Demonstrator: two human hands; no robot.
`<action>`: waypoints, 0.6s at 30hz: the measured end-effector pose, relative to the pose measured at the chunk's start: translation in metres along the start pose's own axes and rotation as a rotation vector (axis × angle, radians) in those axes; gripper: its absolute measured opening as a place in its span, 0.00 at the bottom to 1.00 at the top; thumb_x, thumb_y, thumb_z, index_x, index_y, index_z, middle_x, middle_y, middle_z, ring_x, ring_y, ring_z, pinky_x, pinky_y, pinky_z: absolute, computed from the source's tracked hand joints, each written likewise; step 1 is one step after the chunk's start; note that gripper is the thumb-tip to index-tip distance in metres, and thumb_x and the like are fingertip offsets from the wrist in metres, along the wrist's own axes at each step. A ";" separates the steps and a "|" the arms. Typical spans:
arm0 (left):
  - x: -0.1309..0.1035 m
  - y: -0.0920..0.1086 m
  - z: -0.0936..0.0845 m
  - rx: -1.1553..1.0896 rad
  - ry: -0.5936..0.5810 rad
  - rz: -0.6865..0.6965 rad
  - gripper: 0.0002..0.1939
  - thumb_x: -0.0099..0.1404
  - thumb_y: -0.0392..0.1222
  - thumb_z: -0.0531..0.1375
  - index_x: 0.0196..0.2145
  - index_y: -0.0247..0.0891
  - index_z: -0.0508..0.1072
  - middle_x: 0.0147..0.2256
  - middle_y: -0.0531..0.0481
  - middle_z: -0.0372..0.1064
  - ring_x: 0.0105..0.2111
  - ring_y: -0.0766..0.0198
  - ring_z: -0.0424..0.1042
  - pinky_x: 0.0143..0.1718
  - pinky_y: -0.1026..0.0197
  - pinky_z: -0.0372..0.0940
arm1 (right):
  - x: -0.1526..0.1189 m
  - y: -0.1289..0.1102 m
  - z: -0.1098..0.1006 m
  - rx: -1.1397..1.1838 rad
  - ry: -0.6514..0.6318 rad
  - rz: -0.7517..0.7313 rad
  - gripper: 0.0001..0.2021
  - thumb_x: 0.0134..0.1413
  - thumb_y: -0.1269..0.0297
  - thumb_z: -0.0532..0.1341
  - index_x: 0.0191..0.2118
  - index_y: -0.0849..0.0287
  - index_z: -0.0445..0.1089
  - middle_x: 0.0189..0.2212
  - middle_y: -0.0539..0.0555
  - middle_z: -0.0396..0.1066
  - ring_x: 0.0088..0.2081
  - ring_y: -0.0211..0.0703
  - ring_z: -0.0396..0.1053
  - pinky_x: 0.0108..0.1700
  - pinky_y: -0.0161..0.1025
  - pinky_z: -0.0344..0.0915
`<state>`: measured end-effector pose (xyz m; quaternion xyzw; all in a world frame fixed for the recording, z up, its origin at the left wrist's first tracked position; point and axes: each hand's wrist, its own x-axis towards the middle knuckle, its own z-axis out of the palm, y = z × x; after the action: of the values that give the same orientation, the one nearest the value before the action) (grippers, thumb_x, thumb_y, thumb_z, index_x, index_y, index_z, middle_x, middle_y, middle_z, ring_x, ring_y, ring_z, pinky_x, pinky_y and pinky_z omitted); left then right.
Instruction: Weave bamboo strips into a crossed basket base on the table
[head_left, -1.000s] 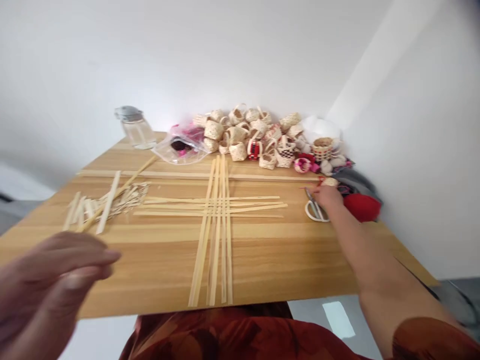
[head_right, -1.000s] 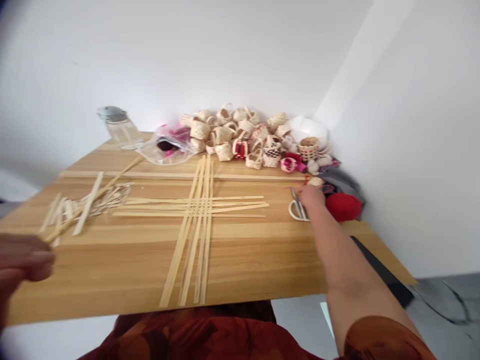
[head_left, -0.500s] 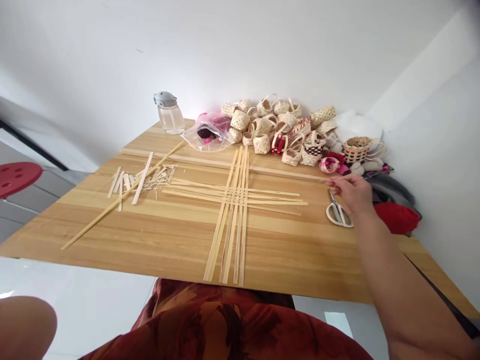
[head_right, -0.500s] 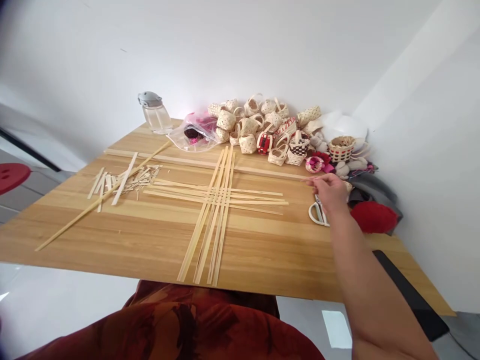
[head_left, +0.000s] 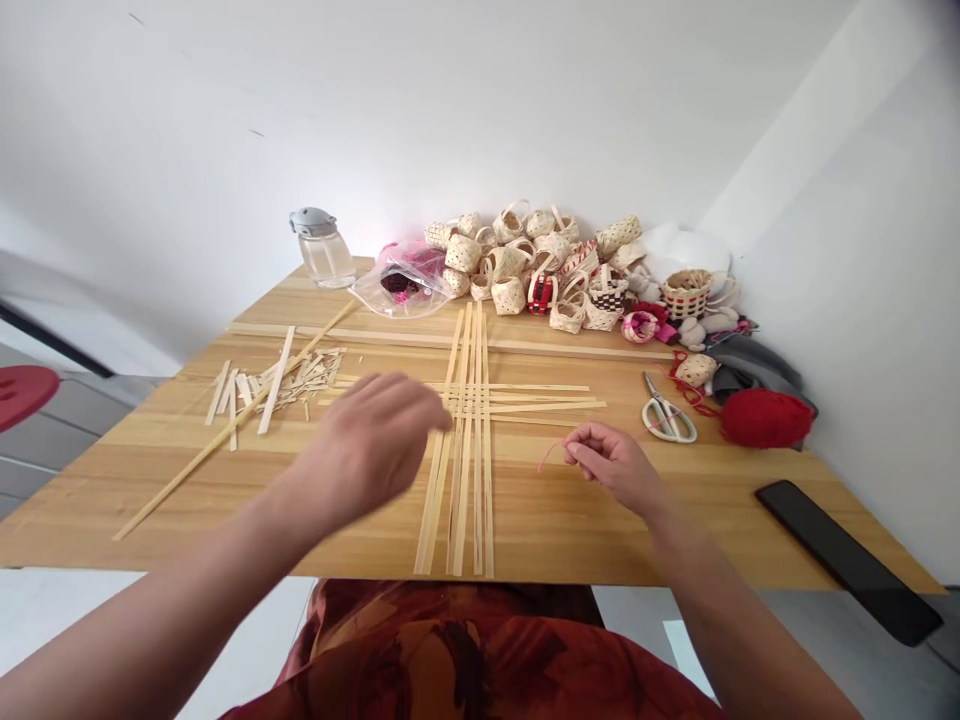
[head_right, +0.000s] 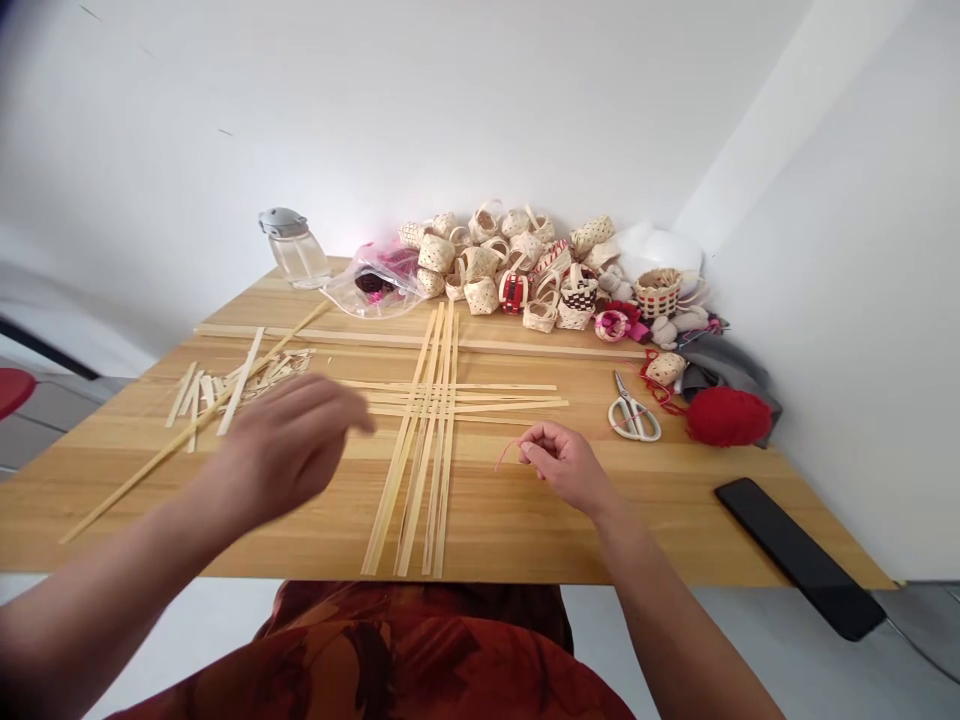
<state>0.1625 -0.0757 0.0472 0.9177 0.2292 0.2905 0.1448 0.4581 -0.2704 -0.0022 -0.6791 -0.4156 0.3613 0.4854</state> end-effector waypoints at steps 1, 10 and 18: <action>0.013 -0.008 0.009 0.005 -0.079 -0.050 0.16 0.71 0.37 0.49 0.45 0.44 0.76 0.47 0.48 0.75 0.46 0.56 0.73 0.50 0.54 0.68 | -0.001 0.003 0.005 0.004 0.005 0.006 0.10 0.54 0.56 0.64 0.33 0.56 0.68 0.26 0.48 0.71 0.22 0.33 0.60 0.24 0.33 0.58; 0.089 -0.061 0.098 0.153 -0.401 -0.504 0.14 0.61 0.51 0.61 0.38 0.39 0.76 0.47 0.37 0.74 0.55 0.38 0.64 0.55 0.40 0.56 | -0.010 0.008 0.030 0.011 0.030 0.012 0.11 0.54 0.55 0.63 0.30 0.56 0.66 0.23 0.45 0.67 0.21 0.33 0.60 0.25 0.33 0.57; 0.099 -0.067 0.097 -0.167 -0.426 -0.485 0.15 0.56 0.51 0.63 0.25 0.40 0.64 0.25 0.51 0.66 0.29 0.61 0.66 0.31 0.61 0.59 | -0.023 0.019 0.023 -0.045 -0.048 0.145 0.11 0.53 0.55 0.63 0.31 0.57 0.68 0.26 0.48 0.71 0.19 0.32 0.62 0.20 0.31 0.56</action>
<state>0.2696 0.0183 -0.0098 0.8615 0.3811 0.0668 0.3289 0.4326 -0.2869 -0.0243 -0.7094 -0.3848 0.4022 0.4324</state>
